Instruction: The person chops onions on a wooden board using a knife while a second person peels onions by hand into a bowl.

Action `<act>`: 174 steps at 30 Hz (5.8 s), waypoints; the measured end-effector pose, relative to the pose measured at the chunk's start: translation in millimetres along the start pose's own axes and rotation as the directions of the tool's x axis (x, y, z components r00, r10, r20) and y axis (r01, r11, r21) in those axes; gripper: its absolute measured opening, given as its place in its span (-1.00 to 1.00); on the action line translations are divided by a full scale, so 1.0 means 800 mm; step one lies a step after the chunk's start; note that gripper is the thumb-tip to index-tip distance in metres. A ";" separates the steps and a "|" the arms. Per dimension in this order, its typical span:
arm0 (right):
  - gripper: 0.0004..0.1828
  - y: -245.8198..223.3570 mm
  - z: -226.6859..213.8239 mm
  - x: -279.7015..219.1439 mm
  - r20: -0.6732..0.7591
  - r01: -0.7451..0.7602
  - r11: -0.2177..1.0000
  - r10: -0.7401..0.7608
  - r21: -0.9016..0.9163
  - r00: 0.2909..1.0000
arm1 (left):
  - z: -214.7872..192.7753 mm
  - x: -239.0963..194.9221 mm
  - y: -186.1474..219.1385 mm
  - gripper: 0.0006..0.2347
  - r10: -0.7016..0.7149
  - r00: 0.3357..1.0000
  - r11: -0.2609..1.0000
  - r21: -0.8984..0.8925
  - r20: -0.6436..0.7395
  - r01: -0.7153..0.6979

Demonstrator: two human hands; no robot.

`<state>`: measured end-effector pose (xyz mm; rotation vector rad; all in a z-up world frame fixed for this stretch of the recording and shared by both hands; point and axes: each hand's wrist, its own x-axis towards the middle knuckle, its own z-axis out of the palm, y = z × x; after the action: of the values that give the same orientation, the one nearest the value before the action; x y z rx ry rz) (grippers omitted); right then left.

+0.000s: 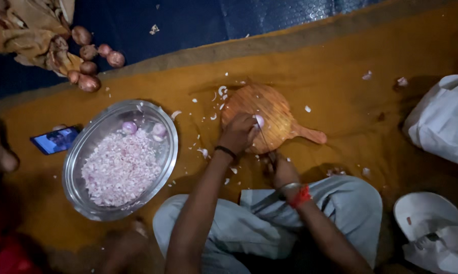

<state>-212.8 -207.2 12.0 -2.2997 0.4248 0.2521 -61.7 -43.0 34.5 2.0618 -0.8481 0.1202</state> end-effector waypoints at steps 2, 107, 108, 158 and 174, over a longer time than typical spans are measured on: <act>-0.62 0.000 0.009 0.004 0.013 0.023 0.998 -0.024 0.052 1.000 | 0.001 -0.002 0.003 -0.86 -0.003 1.000 1.000 0.004 -0.007 0.003; -0.35 0.008 0.067 0.008 0.016 -0.097 0.994 0.098 -0.041 0.995 | 0.026 -0.026 -0.056 -0.87 -0.122 0.990 0.992 -0.028 0.067 0.124; -0.32 0.008 0.067 0.008 0.020 -0.120 0.991 0.121 -0.065 0.992 | 0.023 -0.025 -0.054 -0.85 -0.134 0.988 0.991 -0.006 0.076 0.134; -0.36 -0.032 -0.059 -0.007 -0.005 -0.134 0.926 0.145 0.353 0.989 | 0.043 -0.001 0.009 -0.82 -0.070 0.983 0.888 0.460 0.169 -0.015; -0.47 -0.061 -0.073 -0.008 0.522 -0.522 0.253 0.073 0.814 0.850 | 0.040 0.007 0.001 -0.77 -0.500 0.755 -0.033 -0.881 0.423 0.472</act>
<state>-197.5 -216.9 86.0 -0.8871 0.6063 0.4852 -64.5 -70.5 17.7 0.8855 0.0580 -0.6850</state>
